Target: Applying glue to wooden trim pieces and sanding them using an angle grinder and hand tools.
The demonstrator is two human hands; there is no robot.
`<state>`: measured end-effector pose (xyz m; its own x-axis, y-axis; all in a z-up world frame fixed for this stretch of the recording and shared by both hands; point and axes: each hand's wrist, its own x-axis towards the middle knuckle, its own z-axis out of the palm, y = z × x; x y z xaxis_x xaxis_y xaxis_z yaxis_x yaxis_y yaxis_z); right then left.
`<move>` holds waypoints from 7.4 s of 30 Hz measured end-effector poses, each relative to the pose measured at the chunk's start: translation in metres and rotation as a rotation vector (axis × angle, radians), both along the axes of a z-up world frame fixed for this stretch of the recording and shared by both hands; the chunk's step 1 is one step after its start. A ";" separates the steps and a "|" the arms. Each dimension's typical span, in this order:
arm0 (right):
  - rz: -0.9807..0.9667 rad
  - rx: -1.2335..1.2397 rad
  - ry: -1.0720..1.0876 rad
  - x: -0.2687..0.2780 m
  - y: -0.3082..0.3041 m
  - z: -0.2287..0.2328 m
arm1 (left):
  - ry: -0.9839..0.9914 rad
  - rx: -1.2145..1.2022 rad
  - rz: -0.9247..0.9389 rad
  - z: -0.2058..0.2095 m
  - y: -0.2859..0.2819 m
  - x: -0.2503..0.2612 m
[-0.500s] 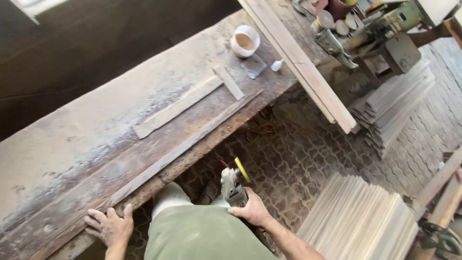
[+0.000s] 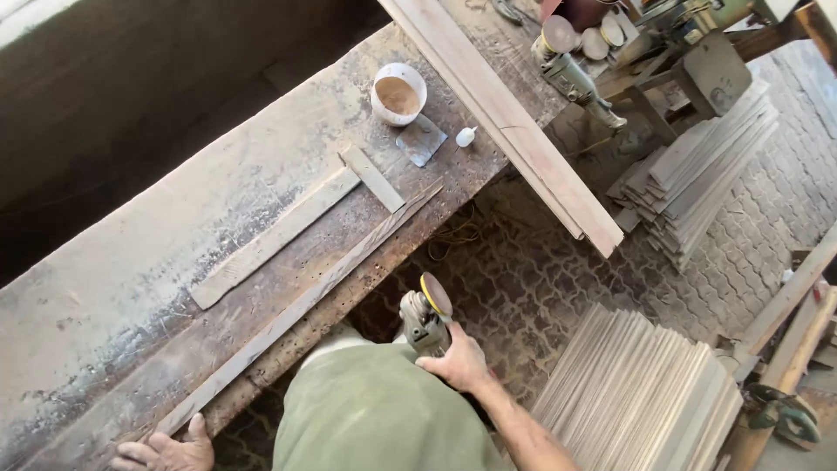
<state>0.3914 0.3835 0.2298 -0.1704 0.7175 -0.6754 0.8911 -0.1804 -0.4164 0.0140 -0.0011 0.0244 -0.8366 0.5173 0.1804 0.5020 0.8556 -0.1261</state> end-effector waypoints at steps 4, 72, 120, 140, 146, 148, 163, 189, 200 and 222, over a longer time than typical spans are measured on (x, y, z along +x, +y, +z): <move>0.141 0.147 -0.002 0.006 0.082 -0.039 | -0.257 -0.043 0.168 -0.001 0.003 -0.012; 1.447 0.498 0.226 -0.172 0.111 -0.055 | -1.331 2.011 1.094 -0.032 0.146 0.061; 1.127 0.526 0.290 -0.153 0.145 -0.142 | -0.321 0.035 -0.010 -0.032 0.122 -0.053; 0.425 0.717 0.383 -0.015 0.472 -0.199 | -0.527 0.646 0.012 0.042 0.455 0.155; 0.559 0.673 0.530 -0.058 0.411 -0.076 | -0.713 0.856 -0.282 0.096 0.512 0.196; 0.606 0.365 0.673 -0.083 0.364 -0.031 | -0.838 0.879 -0.500 0.174 0.532 0.180; 1.145 0.567 0.086 -0.222 0.552 -0.155 | -0.665 0.764 0.303 0.010 0.431 0.232; 1.014 0.457 0.822 -0.172 0.337 -0.109 | -1.057 0.827 0.765 0.027 0.493 0.153; 1.187 0.620 0.826 -0.213 0.290 -0.188 | -1.035 0.910 0.785 0.049 0.493 0.150; 1.442 0.657 0.351 -0.175 0.251 -0.209 | -0.907 1.088 0.636 0.081 0.455 0.158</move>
<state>0.2162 0.6343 0.0204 -0.9925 -0.0323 -0.1181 0.0031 0.9575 -0.2883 0.1717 0.4541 0.1051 -0.8929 0.0072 -0.4503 -0.4052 0.4236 0.8102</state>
